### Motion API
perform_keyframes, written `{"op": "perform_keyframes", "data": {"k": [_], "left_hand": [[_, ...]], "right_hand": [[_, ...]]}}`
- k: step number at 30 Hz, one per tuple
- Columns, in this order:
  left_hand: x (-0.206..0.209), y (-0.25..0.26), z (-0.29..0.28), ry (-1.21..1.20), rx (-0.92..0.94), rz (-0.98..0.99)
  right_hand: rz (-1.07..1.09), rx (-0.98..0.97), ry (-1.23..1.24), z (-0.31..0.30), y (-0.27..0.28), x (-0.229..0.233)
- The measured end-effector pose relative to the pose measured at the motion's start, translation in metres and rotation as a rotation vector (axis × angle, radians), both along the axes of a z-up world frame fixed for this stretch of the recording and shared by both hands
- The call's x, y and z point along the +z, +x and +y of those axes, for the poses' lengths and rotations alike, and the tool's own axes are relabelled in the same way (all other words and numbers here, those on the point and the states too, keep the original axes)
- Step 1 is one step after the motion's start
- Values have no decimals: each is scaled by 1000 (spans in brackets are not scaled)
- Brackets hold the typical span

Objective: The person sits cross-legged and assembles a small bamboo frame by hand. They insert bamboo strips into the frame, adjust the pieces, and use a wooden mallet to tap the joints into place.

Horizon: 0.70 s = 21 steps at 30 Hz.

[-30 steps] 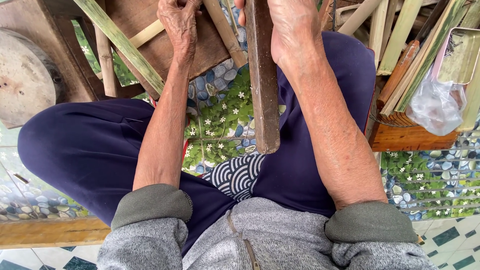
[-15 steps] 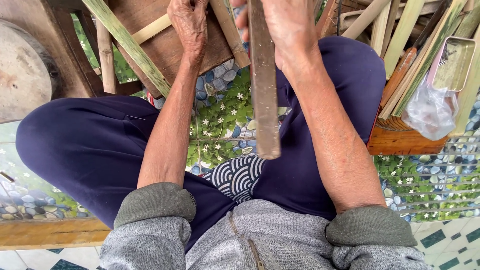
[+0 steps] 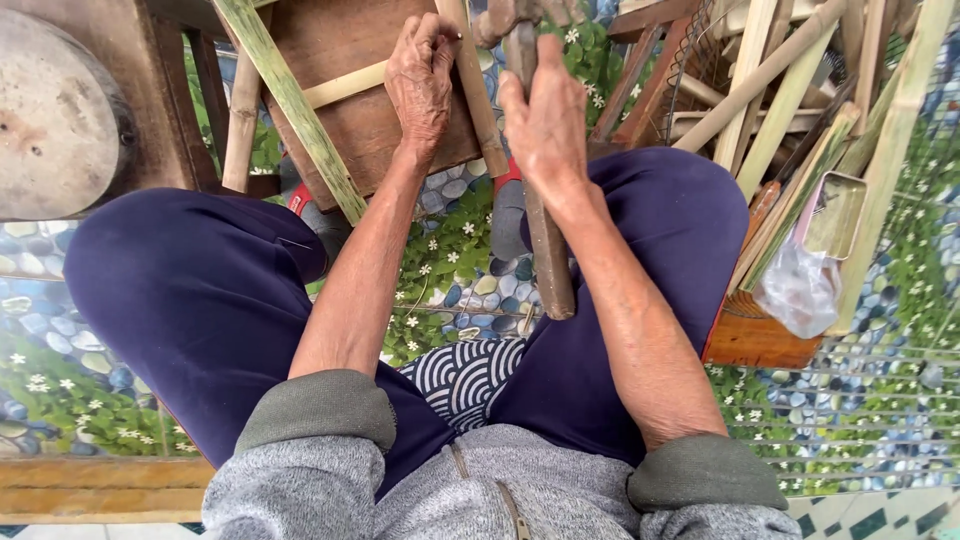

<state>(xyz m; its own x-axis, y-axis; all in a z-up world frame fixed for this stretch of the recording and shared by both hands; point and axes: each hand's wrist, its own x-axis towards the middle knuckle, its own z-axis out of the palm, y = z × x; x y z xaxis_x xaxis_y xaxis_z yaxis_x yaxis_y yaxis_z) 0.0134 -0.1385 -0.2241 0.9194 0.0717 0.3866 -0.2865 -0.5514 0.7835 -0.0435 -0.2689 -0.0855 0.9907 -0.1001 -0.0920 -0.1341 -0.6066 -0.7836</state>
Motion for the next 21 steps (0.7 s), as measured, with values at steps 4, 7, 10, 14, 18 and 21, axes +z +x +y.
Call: {"op": "perform_keyframes", "data": {"k": [4, 7, 10, 14, 18, 21], "left_hand": [[5, -3, 1, -19, -17, 25], [10, -4, 1, -13, -15, 19], [5, -2, 0, -13, -9, 46], [-11, 13, 7, -154, -51, -15], [-35, 20, 14, -309, -123, 95], [-61, 24, 16, -375, -158, 224]], "right_hand": [[-86, 38, -151, 11, -3, -16], [-92, 53, -185, 15, -4, -20], [-64, 37, -197, 15, -2, -18], [1, -14, -178, 10, 6, 11], [72, -43, -38, 10, 7, 30], [46, -37, -17, 7, 7, 30]]}}
